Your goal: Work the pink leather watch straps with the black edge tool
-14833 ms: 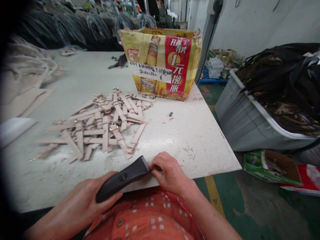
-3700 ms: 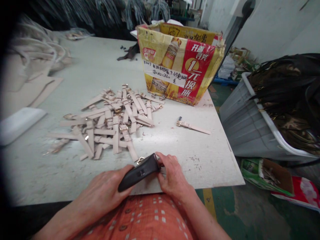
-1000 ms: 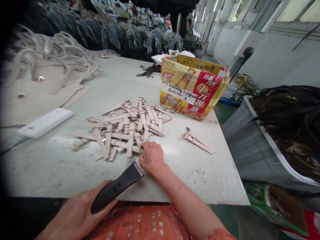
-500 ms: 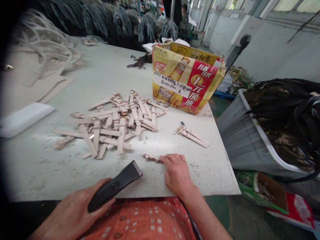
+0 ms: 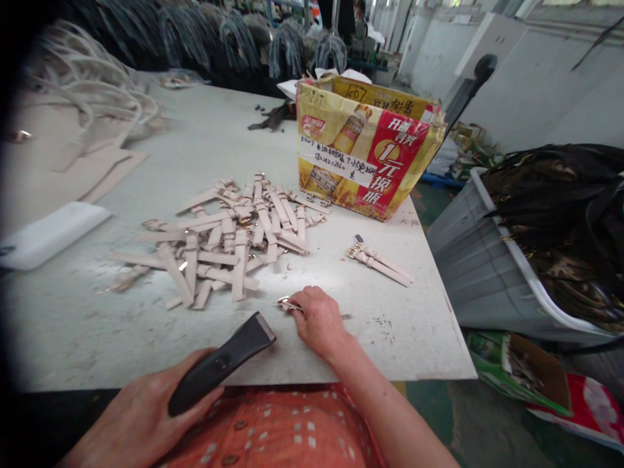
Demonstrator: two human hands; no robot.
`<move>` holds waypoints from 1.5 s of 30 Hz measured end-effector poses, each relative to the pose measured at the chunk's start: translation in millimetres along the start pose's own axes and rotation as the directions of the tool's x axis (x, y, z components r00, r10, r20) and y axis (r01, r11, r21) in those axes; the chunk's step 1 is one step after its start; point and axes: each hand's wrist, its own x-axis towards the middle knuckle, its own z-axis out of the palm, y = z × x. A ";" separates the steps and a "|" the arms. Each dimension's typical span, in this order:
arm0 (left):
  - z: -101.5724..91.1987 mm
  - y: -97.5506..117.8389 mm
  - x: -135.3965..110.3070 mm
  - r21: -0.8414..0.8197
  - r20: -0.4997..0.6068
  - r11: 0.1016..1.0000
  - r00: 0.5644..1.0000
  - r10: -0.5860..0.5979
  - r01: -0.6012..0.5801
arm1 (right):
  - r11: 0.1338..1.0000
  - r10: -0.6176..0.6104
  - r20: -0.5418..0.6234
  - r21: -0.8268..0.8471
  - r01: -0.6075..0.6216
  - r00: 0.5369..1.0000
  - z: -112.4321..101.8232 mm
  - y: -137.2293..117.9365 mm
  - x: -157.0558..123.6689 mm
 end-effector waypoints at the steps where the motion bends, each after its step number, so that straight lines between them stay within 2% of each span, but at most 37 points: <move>1: 0.0 -1.0 0.6 0.000 0.009 1.000 1.000 -0.001 0.001 | 1.000 -0.019 -0.010 -0.009 0.019 1.000 2.9 0.8 -1.1; 6: 2.1 -4.7 2.7 0.010 0.054 1.000 0.998 0.011 -0.012 | 0.986 -0.113 -0.005 -0.122 0.112 0.994 11.0 -3.1 -7.9; 11: 5.7 -5.4 -1.5 0.001 -0.022 1.000 1.000 0.013 -0.013 | 0.961 -0.234 0.044 -0.142 0.238 0.971 13.2 -10.4 -21.8; 15: 5.1 -4.3 -2.0 0.022 -0.031 1.000 0.999 0.011 -0.010 | 0.967 -0.252 0.022 -0.023 0.252 0.968 15.0 -5.0 -30.4; 19: 1.7 -1.0 4.2 0.032 -0.002 0.998 0.998 0.059 -0.059 | 0.936 -0.284 -0.059 0.201 0.290 0.957 12.2 4.3 -32.0; 21: -0.7 1.2 8.6 0.058 0.028 0.996 0.997 0.066 -0.068 | 0.928 -0.256 -0.112 0.250 0.277 0.960 8.6 7.7 -34.4; 25: -7.4 5.3 15.1 0.115 0.122 0.992 0.992 0.036 -0.050 | 0.967 -0.123 -0.182 0.200 0.159 0.976 3.6 12.8 -44.3; 27: -11.1 6.7 16.5 0.130 0.153 0.990 0.988 0.032 -0.053 | 0.972 -0.096 -0.195 0.192 0.134 0.976 4.3 15.0 -48.7; 33: -21.0 15.5 18.5 0.145 0.180 0.986 0.982 0.050 -0.077 | 0.948 -0.143 -0.261 0.239 0.208 0.955 11.5 19.8 -48.1; 36: -25.5 29.0 20.1 0.203 0.228 0.978 0.974 0.009 -0.057 | 0.935 -0.169 -0.237 0.270 0.232 0.957 10.7 20.8 -45.6; 40: -30.3 51.7 22.4 0.270 0.292 0.961 0.956 -0.023 -0.059 | 0.939 -0.166 -0.155 0.278 0.204 0.974 6.9 21.8 -44.3; 45: -30.8 70.5 26.8 0.328 0.309 0.942 0.951 -0.031 -0.076 | 0.927 -0.127 -0.084 0.343 0.148 0.988 1.7 24.7 -43.5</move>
